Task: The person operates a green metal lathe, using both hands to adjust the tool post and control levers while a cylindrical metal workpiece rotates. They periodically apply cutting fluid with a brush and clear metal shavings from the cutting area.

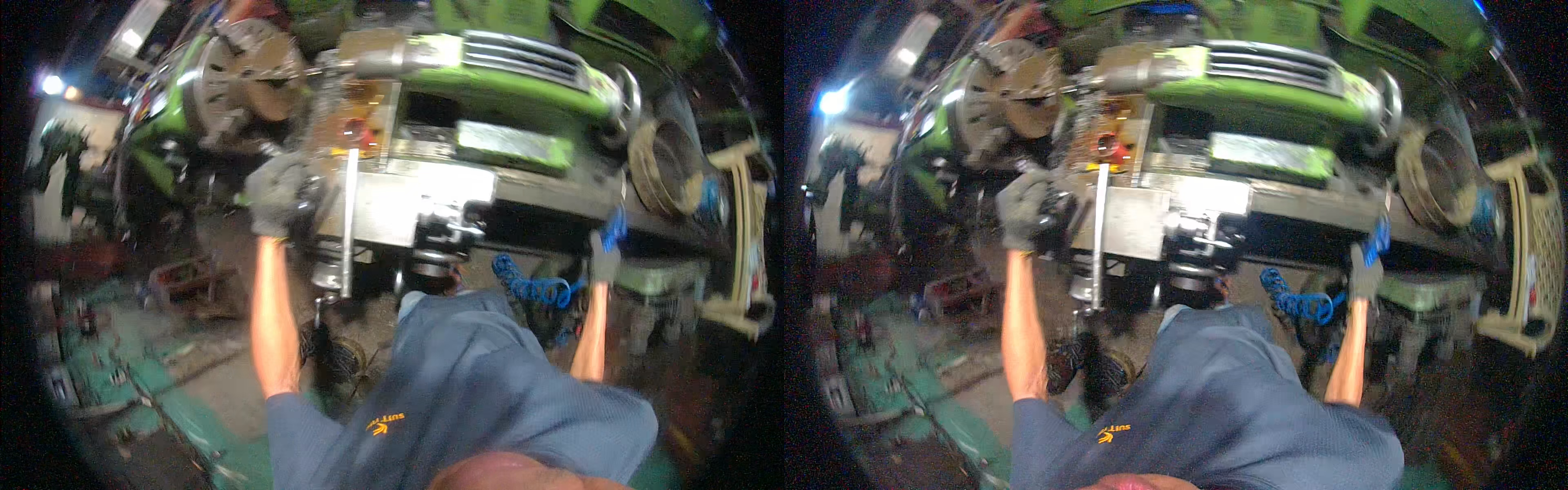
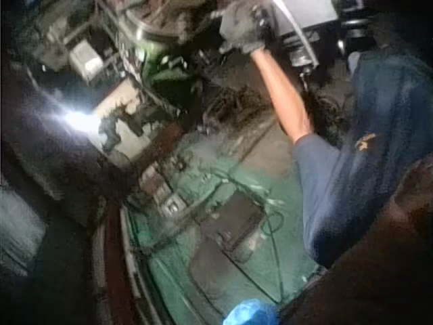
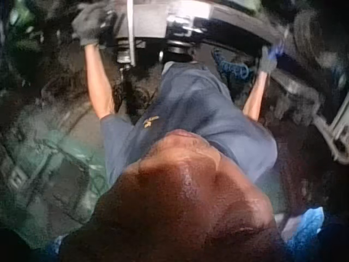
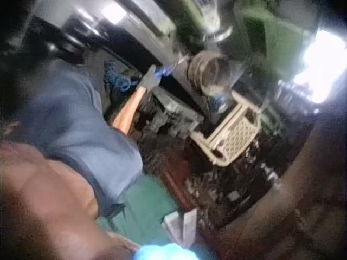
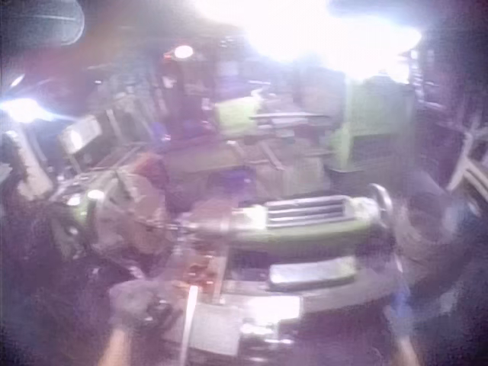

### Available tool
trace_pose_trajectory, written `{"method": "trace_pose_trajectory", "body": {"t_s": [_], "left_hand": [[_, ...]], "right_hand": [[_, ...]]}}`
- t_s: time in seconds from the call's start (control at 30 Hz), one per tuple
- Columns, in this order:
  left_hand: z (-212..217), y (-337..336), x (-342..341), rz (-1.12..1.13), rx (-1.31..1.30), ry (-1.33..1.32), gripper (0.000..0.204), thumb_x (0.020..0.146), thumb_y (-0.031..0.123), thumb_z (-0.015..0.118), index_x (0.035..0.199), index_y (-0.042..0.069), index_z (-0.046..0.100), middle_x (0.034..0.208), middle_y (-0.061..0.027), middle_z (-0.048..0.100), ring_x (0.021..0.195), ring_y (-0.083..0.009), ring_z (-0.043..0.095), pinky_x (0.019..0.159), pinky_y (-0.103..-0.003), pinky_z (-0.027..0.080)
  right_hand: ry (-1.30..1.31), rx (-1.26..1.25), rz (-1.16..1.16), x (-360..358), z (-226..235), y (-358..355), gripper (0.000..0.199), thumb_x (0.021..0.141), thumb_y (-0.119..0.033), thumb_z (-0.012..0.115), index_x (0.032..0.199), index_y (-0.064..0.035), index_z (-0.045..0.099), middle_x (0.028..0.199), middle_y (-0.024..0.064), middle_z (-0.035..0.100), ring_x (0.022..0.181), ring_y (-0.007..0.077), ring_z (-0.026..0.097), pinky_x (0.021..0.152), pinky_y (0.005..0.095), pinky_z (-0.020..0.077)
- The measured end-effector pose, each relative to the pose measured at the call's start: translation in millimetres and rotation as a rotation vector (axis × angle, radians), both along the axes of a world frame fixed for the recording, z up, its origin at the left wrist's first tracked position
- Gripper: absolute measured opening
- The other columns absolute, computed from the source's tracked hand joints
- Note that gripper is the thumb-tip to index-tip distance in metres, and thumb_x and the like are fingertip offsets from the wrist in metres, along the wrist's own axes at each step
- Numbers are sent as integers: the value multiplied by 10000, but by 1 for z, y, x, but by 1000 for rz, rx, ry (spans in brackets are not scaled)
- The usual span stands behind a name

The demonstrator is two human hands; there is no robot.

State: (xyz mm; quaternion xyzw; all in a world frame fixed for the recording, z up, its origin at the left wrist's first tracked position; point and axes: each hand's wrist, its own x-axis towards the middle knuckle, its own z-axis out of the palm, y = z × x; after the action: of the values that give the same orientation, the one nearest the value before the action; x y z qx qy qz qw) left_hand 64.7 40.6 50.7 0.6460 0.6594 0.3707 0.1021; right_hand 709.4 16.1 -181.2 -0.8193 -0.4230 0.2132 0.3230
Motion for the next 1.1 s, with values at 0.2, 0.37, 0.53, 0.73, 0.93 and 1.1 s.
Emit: {"method": "trace_pose_trajectory", "body": {"t_s": [0.2,0.37,0.53,0.73,0.93,1.1], "left_hand": [[-12,-15,-10,-33,-34,-142,209,854,77,564,934,-45,714,868,-93,726,807,-174,663,776,-308,518],[-8,-9,-9,23,-38,-116,208,852,93,586,944,-39,716,842,-104,716,769,-165,641,731,-317,512],[-10,-9,-10,22,16,-18,218,831,111,625,969,-7,744,845,-113,729,771,-159,670,717,-312,530],[-4,-15,-5,120,-113,-193,218,828,100,626,972,-33,722,873,-100,720,786,-155,660,732,-313,522],[-13,-13,-8,55,110,-61,184,801,165,670,900,28,742,856,-129,720,768,-235,699,701,-332,539],[-19,-14,-16,37,122,-5,208,810,151,641,918,0,735,856,-128,719,765,-236,689,713,-348,534]], "right_hand": [[176,67,-77,12,-18,148,349,811,-387,736,875,-51,664,688,77,640,567,171,585,503,375,473],[-86,240,147,72,-94,267,452,768,-500,787,861,-65,709,723,57,685,604,221,606,592,393,491],[-214,-265,113,91,-147,297,731,654,-699,751,1076,-102,731,1011,165,739,876,349,664,810,453,488],[-952,26,180,92,-159,269,729,778,-706,626,1011,-21,712,979,133,740,1008,272,683,1041,484,439],[-424,262,179,35,-80,197,522,853,-442,703,1172,-30,669,1128,165,704,1039,336,666,1017,455,459],[-224,39,485,-190,76,129,385,881,-324,723,1175,-77,696,1224,120,689,1124,277,654,964,376,494]]}}
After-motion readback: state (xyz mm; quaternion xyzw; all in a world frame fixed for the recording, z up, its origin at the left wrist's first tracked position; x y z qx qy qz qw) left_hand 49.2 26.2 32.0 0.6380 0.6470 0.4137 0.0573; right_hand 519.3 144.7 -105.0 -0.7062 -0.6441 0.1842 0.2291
